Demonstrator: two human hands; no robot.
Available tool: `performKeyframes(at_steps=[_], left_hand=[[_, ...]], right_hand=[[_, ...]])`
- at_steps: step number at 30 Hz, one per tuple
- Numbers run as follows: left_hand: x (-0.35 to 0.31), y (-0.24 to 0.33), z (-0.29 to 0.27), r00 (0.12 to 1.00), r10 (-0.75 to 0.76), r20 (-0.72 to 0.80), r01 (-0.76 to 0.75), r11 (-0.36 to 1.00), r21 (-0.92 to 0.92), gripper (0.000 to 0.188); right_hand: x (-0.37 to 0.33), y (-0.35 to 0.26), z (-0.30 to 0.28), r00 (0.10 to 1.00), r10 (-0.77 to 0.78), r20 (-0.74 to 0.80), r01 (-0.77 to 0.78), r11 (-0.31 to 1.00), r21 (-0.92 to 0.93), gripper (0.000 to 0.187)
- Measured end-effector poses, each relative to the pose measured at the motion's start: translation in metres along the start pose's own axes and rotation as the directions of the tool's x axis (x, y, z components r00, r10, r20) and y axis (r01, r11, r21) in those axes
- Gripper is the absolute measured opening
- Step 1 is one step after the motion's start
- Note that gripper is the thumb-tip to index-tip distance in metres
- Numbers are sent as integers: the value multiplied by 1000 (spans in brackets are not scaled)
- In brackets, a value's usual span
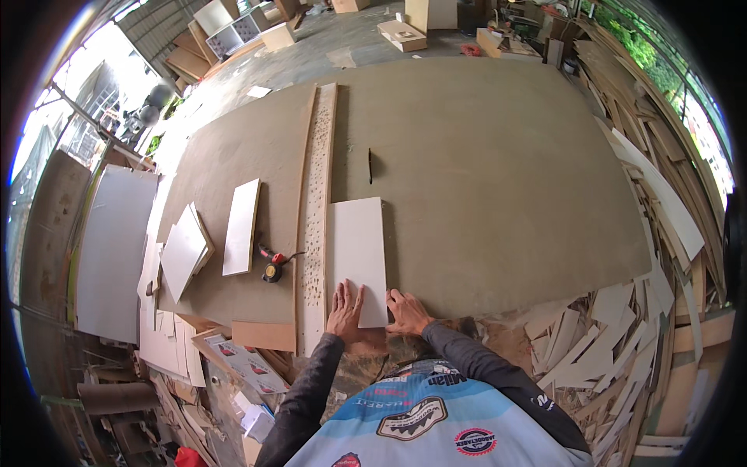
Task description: The person retrieves a wooden board from a pile, places it on a workbench, measures it with a tape measure, and then cuts it using a table saw.
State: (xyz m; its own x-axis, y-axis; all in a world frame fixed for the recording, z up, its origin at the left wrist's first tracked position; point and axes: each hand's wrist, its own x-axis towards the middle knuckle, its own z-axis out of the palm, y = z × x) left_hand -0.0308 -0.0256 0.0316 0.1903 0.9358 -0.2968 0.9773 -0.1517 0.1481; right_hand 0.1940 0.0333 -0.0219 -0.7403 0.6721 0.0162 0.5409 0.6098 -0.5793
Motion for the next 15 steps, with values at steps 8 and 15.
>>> performKeyframes(at_steps=[8, 15], left_hand=[[38, -13, 4, 998, -44, 35, 38, 987, 153, 142], [40, -34, 10, 997, -67, -27, 68, 998, 5, 139]], right_hand=[[21, 8, -10, 997, 76, 4, -76, 997, 22, 93], [11, 7, -10, 979, 65, -193, -61, 998, 27, 105]])
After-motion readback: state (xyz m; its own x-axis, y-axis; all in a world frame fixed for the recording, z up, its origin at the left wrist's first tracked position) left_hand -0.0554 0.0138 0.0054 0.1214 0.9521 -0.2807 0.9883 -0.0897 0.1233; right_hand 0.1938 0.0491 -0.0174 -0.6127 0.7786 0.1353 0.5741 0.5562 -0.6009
